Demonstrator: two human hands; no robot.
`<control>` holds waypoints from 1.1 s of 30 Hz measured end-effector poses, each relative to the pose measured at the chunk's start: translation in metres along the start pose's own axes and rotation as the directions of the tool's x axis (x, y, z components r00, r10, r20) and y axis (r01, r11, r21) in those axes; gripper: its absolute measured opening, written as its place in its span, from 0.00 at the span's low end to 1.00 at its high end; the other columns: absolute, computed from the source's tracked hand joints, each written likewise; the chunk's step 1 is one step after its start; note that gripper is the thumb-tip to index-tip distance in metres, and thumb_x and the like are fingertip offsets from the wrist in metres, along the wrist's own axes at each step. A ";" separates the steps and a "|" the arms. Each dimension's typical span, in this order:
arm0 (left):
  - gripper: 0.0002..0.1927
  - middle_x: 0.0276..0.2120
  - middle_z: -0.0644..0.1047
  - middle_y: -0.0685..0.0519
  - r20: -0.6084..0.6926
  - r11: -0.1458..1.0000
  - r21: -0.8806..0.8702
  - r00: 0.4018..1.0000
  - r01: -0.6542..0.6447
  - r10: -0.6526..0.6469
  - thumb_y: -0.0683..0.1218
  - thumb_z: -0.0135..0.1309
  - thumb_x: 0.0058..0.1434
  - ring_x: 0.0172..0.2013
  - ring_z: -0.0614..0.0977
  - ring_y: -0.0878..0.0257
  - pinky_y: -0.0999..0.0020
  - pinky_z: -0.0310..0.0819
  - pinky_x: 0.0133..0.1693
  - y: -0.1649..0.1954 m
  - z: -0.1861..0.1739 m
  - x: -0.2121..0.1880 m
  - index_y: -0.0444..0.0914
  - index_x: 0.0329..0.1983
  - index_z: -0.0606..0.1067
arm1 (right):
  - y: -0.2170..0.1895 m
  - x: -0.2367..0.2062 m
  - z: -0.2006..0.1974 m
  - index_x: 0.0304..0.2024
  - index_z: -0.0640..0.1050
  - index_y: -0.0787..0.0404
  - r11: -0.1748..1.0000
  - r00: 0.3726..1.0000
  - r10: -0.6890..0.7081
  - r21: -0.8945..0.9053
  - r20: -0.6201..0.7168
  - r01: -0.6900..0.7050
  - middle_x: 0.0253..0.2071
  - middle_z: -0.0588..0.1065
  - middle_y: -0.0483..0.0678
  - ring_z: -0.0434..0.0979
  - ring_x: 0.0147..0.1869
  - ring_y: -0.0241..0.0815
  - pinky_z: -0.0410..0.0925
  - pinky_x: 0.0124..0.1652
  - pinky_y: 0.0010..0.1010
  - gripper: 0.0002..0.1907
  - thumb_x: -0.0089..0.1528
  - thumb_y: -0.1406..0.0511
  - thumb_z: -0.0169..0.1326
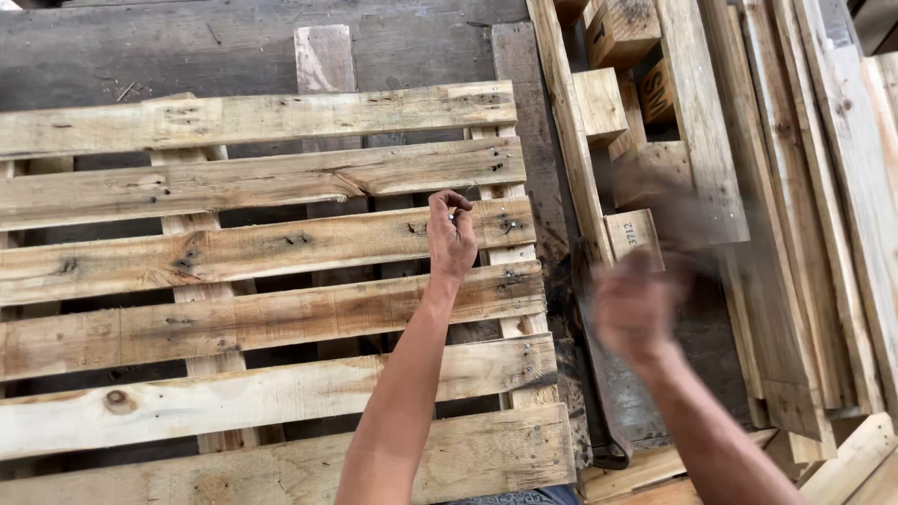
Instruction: The person repeatedly picks nails from a container and hammers them into a wooden pallet. They move along the pallet to nail different boards, occasionally repositioning the pallet to access new areas.
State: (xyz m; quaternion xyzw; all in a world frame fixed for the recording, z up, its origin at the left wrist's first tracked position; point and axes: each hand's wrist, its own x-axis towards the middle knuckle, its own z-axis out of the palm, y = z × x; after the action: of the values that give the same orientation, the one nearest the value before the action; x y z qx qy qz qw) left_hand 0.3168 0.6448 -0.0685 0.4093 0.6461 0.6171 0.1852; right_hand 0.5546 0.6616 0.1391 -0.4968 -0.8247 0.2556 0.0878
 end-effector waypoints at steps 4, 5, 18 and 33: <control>0.05 0.34 0.73 0.48 -0.025 0.994 -0.001 0.994 -0.110 0.110 0.34 0.41 0.71 0.28 0.73 0.64 0.66 0.69 0.31 0.000 0.004 0.012 0.37 0.46 0.66 | 0.039 0.001 0.044 0.48 0.68 0.62 0.914 0.897 0.355 0.103 0.262 -0.391 0.23 0.70 0.47 0.68 0.20 0.38 0.63 0.18 0.33 0.21 0.70 0.51 0.45; 0.05 0.34 0.73 0.48 -0.054 0.993 -0.022 0.992 -0.113 0.112 0.34 0.41 0.71 0.29 0.73 0.63 0.67 0.70 0.32 -0.001 0.003 0.007 0.36 0.45 0.66 | 0.057 -0.011 0.032 0.47 0.70 0.62 0.914 0.902 0.355 0.111 0.247 -0.390 0.24 0.69 0.46 0.67 0.21 0.37 0.62 0.18 0.33 0.21 0.69 0.50 0.46; 0.04 0.32 0.72 0.48 -0.019 0.998 0.028 0.998 -0.058 0.059 0.35 0.42 0.71 0.29 0.74 0.57 0.58 0.71 0.33 0.001 0.002 0.004 0.37 0.44 0.65 | 0.076 -0.001 0.098 0.55 0.68 0.70 0.986 0.988 0.119 -0.126 0.096 -0.106 0.23 0.75 0.55 0.76 0.26 0.47 0.71 0.27 0.39 0.31 0.69 0.48 0.51; 0.07 0.32 0.73 0.49 -0.024 0.995 0.056 0.996 -0.079 0.080 0.34 0.41 0.69 0.28 0.75 0.59 0.64 0.73 0.29 -0.004 0.005 0.002 0.38 0.45 0.66 | 0.076 -0.002 0.077 0.44 0.75 0.57 0.920 0.888 0.386 -0.029 0.248 -0.392 0.23 0.77 0.53 0.75 0.22 0.46 0.68 0.22 0.39 0.23 0.73 0.48 0.37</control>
State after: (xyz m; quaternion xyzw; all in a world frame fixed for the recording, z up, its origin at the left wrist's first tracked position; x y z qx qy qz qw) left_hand 0.3179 0.6503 -0.0727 0.4314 0.6484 0.6113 0.1407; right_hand 0.5840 0.6623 0.0349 -0.6149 -0.7100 0.3373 -0.0637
